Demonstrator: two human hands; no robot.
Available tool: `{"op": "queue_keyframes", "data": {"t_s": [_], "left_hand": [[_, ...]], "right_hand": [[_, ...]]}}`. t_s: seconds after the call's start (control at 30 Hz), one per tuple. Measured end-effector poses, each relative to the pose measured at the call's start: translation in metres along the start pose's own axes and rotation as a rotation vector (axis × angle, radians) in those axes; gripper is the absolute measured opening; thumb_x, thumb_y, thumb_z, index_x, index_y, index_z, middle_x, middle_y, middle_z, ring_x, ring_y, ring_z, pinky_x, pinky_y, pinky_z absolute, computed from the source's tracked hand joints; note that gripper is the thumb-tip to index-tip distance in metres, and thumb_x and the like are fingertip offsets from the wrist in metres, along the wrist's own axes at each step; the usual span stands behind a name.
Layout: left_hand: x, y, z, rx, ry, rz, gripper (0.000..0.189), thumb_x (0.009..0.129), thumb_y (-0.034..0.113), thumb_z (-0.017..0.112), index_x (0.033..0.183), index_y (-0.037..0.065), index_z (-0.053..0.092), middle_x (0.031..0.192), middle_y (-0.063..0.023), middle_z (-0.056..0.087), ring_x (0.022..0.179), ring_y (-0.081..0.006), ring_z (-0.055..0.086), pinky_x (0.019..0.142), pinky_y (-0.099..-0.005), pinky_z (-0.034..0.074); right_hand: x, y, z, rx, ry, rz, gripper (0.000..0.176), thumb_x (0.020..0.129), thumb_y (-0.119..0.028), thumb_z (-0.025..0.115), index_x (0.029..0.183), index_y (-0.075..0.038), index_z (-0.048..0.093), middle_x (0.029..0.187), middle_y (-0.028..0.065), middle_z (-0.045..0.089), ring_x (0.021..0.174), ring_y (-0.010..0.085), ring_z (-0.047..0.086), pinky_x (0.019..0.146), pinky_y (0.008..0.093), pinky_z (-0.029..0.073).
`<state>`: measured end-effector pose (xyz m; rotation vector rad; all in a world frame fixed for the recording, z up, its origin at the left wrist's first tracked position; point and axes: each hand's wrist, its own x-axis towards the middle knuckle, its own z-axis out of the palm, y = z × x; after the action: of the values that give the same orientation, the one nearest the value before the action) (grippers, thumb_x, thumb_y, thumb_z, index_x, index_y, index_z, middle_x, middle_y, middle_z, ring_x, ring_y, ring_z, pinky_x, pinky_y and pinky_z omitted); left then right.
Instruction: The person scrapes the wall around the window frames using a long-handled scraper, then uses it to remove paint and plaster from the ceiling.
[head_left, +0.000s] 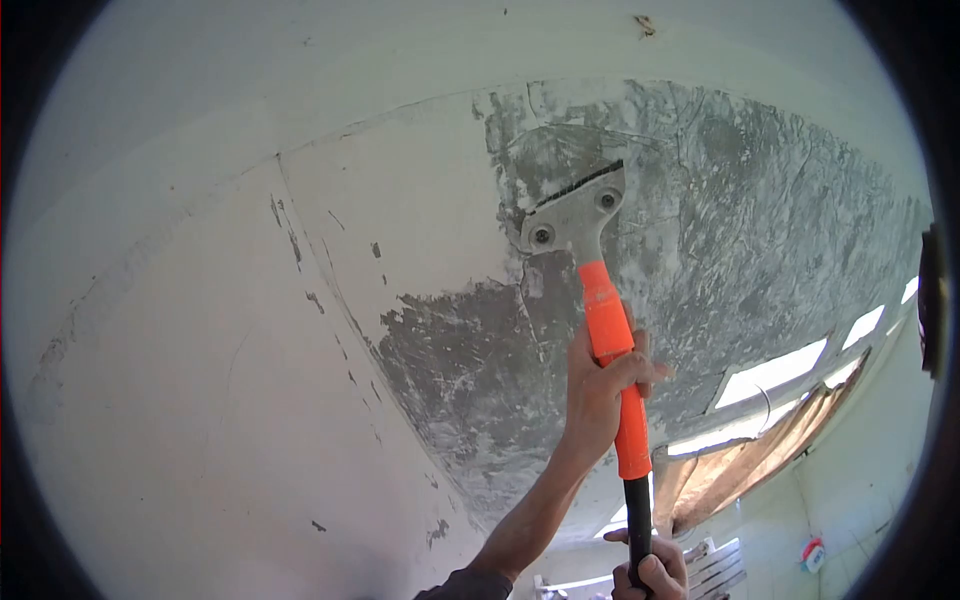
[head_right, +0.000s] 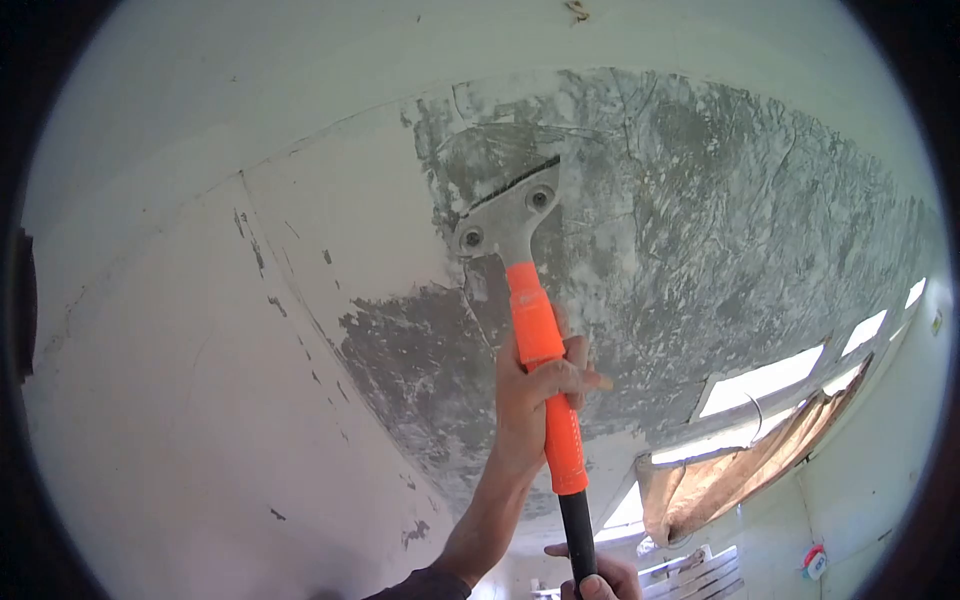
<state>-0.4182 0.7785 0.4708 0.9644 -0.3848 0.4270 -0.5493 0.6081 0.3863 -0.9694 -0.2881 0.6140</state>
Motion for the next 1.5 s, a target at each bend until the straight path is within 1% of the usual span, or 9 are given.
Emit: {"op": "queue_keyframes", "data": {"t_s": [0.13,0.3,0.53,0.6,0.83,0.97,1.13,1.33,1.5], "left_hand": [[0.006,0.008,0.006,0.042,0.011,-0.008,0.030,0.066,0.000,0.054,0.094,0.004,0.045,0.063,-0.0013,0.045,0.046,-0.0100,0.046,0.052,-0.0266,0.049],[-0.014,-0.011,-0.006,-0.022,0.062,0.011,0.030,0.066,-0.001,0.056,0.093,0.004,0.044,0.065,-0.0022,0.047,0.046,-0.0109,0.048,0.045,-0.0263,0.043],[-0.006,-0.005,-0.004,0.017,0.048,0.018,0.030,0.064,0.000,0.058,0.091,0.004,0.045,0.066,-0.0023,0.048,0.047,-0.0116,0.049,0.047,-0.0271,0.044],[-0.022,-0.016,-0.008,-0.012,0.132,-0.002,0.031,0.062,-0.003,0.052,0.091,0.006,0.045,0.060,-0.0006,0.041,0.044,-0.0098,0.041,0.048,-0.0245,0.045],[-0.012,0.002,0.000,-0.045,0.137,-0.004,0.029,0.062,-0.003,0.052,0.088,0.006,0.043,0.060,-0.0010,0.041,0.044,-0.0098,0.041,0.044,-0.0235,0.041],[-0.036,-0.026,-0.035,-0.098,0.122,0.022,0.029,0.065,-0.001,0.055,0.092,0.004,0.044,0.066,-0.0035,0.047,0.046,-0.0119,0.048,0.047,-0.0257,0.044],[-0.027,-0.004,-0.017,-0.136,0.167,-0.018,0.029,0.064,-0.002,0.053,0.090,0.005,0.043,0.065,-0.0029,0.046,0.046,-0.0110,0.047,0.047,-0.0251,0.044],[-0.045,-0.030,-0.029,-0.087,0.205,-0.003,0.029,0.063,-0.001,0.054,0.089,0.006,0.044,0.065,-0.0028,0.047,0.045,-0.0110,0.046,0.045,-0.0250,0.043],[-0.028,-0.007,-0.021,-0.105,0.195,0.005,0.028,0.063,-0.001,0.055,0.089,0.005,0.045,0.065,-0.0031,0.047,0.045,-0.0110,0.048,0.044,-0.0249,0.042]], "right_hand": [[-0.001,-0.010,0.002,-0.027,0.013,-0.014,0.062,0.095,-0.040,0.052,0.131,0.009,0.039,0.049,-0.0050,0.034,0.033,0.0031,0.028,0.030,0.0183,0.022],[-0.004,0.000,-0.007,-0.035,-0.011,0.009,0.061,0.096,-0.039,0.051,0.130,0.010,0.040,0.049,-0.0048,0.035,0.033,0.0032,0.029,0.030,0.0186,0.022],[-0.005,-0.003,-0.004,-0.018,0.030,0.037,0.060,0.095,-0.038,0.054,0.130,0.009,0.041,0.049,-0.0039,0.035,0.032,0.0036,0.028,0.030,0.0191,0.022],[-0.012,0.010,-0.011,-0.028,0.010,0.047,0.060,0.094,-0.038,0.054,0.130,0.009,0.041,0.049,-0.0040,0.035,0.033,0.0036,0.028,0.030,0.0190,0.022],[-0.009,-0.009,-0.003,-0.108,0.041,0.036,0.059,0.095,-0.038,0.053,0.129,0.008,0.042,0.049,-0.0039,0.034,0.033,0.0037,0.028,0.030,0.0184,0.021],[-0.010,0.019,-0.018,-0.095,0.011,0.114,0.063,0.093,-0.041,0.056,0.129,0.008,0.042,0.049,-0.0040,0.036,0.034,0.0034,0.028,0.030,0.0185,0.020],[-0.017,-0.013,-0.003,-0.180,0.063,0.135,0.065,0.092,-0.042,0.056,0.129,0.009,0.042,0.049,-0.0045,0.036,0.034,0.0025,0.029,0.031,0.0179,0.020],[-0.019,0.011,-0.017,-0.165,0.055,0.116,0.061,0.094,-0.039,0.055,0.129,0.009,0.043,0.050,-0.0048,0.036,0.036,0.0024,0.029,0.031,0.0177,0.020],[-0.015,-0.010,0.001,-0.171,0.029,0.098,0.057,0.094,-0.037,0.054,0.128,0.008,0.043,0.050,-0.0048,0.035,0.035,0.0026,0.029,0.031,0.0180,0.020]]}}
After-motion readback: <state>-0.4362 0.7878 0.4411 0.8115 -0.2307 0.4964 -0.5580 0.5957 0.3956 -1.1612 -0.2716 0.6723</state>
